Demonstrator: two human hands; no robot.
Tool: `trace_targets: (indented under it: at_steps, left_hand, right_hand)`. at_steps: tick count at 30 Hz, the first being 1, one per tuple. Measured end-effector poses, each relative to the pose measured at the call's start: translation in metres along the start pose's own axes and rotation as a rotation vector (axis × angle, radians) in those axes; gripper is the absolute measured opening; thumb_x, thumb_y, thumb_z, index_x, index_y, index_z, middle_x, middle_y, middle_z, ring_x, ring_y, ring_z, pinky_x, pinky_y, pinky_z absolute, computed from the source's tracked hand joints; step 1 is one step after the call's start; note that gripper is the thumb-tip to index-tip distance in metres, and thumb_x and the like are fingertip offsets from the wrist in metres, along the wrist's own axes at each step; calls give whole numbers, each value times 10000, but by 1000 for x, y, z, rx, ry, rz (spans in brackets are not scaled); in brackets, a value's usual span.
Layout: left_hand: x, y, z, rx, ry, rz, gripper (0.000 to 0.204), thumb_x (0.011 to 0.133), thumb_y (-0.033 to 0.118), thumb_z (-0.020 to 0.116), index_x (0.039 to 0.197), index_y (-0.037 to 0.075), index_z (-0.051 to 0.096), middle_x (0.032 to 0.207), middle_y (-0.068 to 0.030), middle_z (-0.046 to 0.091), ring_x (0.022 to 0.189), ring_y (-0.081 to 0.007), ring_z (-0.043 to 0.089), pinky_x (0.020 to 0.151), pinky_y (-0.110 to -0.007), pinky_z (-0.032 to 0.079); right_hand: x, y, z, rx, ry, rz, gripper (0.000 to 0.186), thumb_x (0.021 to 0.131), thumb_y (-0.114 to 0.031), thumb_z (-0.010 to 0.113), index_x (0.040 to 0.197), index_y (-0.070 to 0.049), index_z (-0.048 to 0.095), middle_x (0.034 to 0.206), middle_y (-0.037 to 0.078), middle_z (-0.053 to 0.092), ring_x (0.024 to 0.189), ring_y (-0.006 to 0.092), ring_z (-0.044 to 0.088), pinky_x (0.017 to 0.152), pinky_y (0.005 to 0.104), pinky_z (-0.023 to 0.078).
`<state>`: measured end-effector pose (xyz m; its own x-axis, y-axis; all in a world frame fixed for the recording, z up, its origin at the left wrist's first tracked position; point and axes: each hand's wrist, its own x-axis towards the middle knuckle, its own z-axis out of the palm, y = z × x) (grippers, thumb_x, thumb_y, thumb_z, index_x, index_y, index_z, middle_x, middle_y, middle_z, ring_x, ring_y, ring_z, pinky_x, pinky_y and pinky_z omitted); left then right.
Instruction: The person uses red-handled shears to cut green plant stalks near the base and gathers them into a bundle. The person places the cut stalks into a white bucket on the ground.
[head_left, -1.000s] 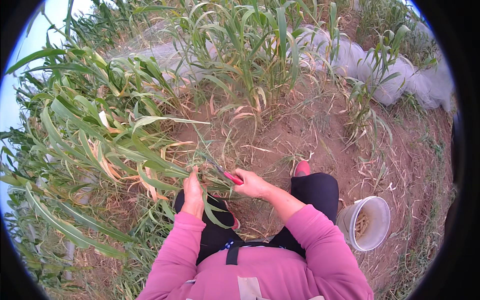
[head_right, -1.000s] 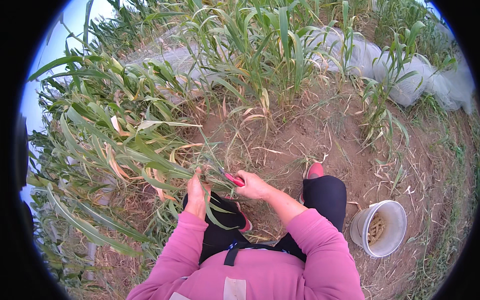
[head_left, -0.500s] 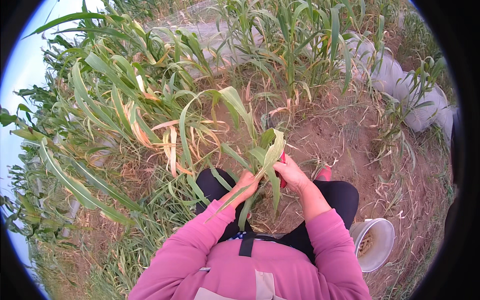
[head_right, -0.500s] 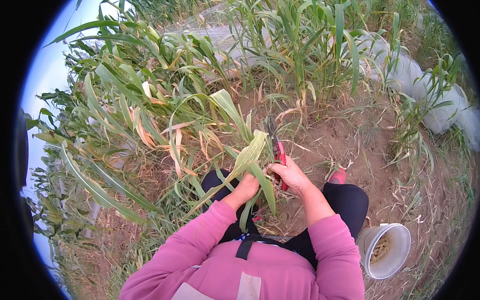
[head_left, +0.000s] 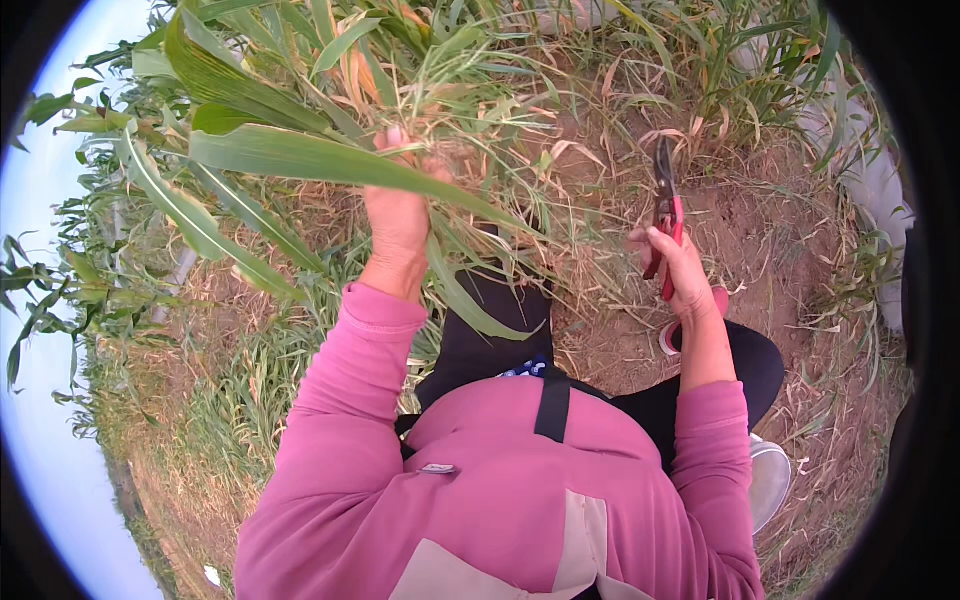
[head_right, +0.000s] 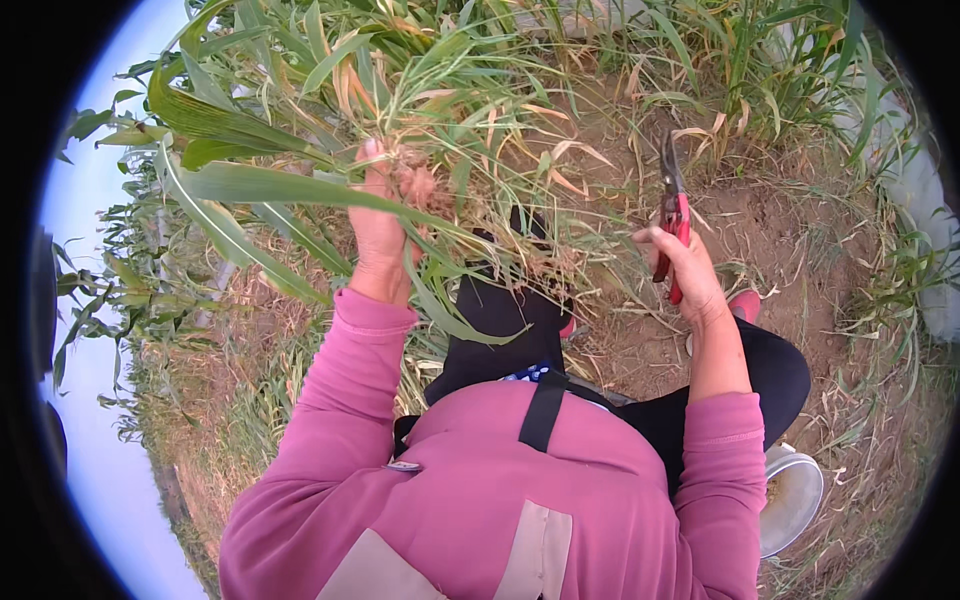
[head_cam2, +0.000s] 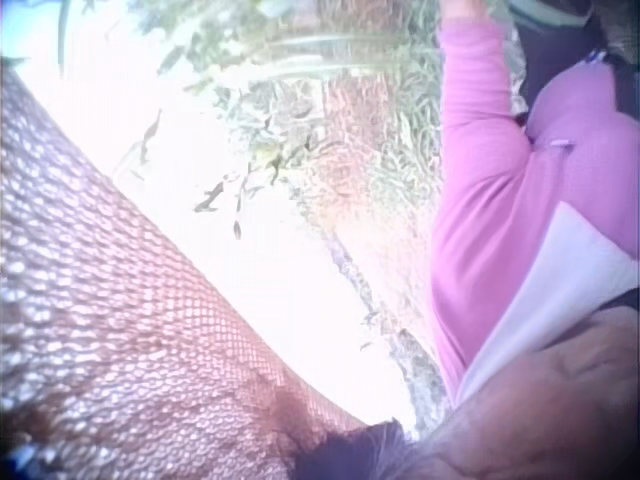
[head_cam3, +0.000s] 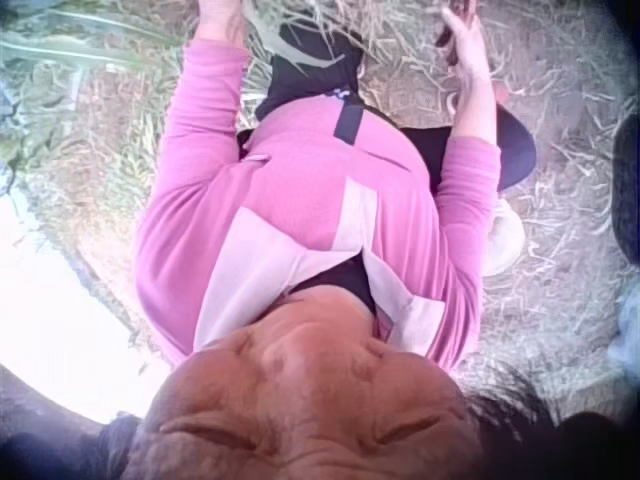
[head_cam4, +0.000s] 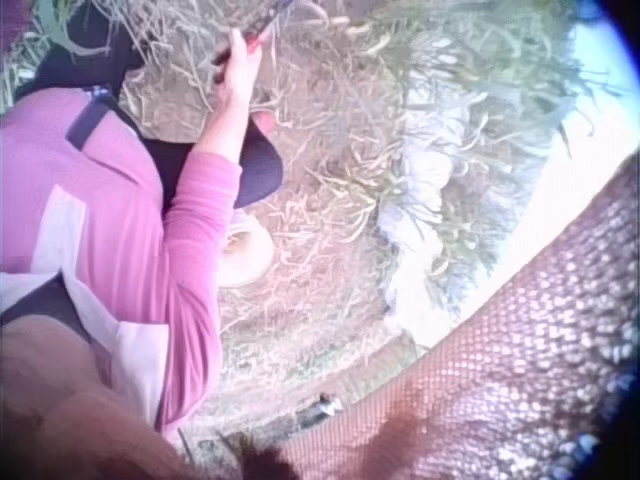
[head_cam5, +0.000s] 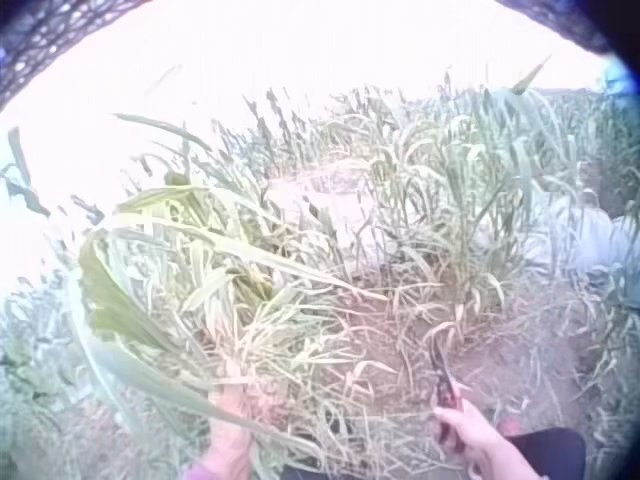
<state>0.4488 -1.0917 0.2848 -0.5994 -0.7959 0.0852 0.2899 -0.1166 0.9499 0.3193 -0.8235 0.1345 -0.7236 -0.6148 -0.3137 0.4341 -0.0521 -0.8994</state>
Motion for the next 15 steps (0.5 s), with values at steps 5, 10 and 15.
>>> trace_targets:
  at_steps: [5,10,15]
  left_hand:
    - [43,127,-223,77,330,236,262,947,272,491,810,49,488,637,-34,450,543,-141,418,528,-315,414]
    - [2,178,-422,993,747,300,206,909,202,519,895,-4,521,728,-110,552,602,-220,539,604,-344,459]
    - [-55,145,-488,1761,887,289,261,903,186,504,1069,-14,524,957,-287,599,886,-472,557,759,-488,449]
  right_hand:
    - [8,5,-38,328,356,-28,237,867,-269,617,980,-81,526,837,49,622,665,117,550,601,271,449]
    - [15,20,-34,226,382,70,261,840,-310,640,919,-72,569,727,29,597,602,123,548,533,255,446]
    - [10,26,-27,-73,371,132,334,829,-385,624,871,-57,585,659,9,562,559,99,524,483,238,417]
